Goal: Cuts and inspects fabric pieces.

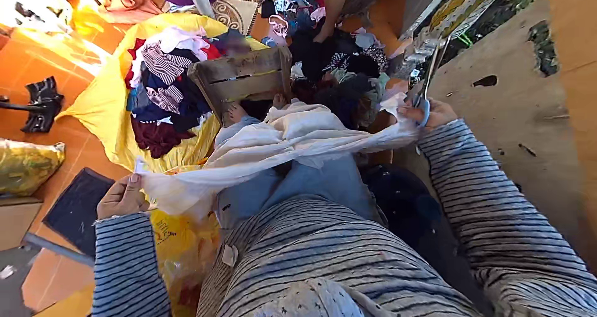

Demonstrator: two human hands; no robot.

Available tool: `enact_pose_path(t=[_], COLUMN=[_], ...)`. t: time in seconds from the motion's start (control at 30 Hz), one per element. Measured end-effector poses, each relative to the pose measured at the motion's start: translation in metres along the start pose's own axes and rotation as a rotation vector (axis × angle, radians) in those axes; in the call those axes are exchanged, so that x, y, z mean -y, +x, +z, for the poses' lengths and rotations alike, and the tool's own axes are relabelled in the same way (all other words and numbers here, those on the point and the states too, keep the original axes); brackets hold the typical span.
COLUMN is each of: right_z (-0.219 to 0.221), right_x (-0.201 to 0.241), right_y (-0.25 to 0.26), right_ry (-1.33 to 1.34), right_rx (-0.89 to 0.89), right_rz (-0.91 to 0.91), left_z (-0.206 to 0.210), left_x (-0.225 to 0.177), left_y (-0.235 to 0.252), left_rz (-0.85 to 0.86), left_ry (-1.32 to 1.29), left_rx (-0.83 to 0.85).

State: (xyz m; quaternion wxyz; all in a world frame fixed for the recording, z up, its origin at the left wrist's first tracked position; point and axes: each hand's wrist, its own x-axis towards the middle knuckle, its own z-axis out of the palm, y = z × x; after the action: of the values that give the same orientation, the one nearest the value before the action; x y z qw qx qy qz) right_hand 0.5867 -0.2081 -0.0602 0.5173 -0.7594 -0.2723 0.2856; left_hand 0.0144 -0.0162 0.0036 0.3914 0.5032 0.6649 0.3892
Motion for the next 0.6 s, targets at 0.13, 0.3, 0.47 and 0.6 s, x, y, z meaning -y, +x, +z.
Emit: enact_pose_path(t=[0.13, 0.3, 0.47, 0.6], right_z=[-0.001, 0.047, 0.126, 0.147], right_x=[-0.023, 0.011, 0.004, 0.018], right_y=[-0.006, -0.042, -0.089, -0.08], right_ry=[-0.33, -0.424, -0.661, -0.681], right_rx=[0.015, -0.047, 0.276, 0.34], right_rz=[0.078, -0.078, -0.553, -0.299], left_z=[-0.015, 0.034, 0.135, 0.156], left_x=[0.024, 0.014, 0.035, 0.011], left_y=[0.011, -0.024, -0.076, -0.044], left_rz=[-0.002, 0.595, 0.884, 0.727], left_ry=[-0.08, 0.291, 0.667, 0.625], left_rx=[-0.056, 0.132, 0.686, 0.809])
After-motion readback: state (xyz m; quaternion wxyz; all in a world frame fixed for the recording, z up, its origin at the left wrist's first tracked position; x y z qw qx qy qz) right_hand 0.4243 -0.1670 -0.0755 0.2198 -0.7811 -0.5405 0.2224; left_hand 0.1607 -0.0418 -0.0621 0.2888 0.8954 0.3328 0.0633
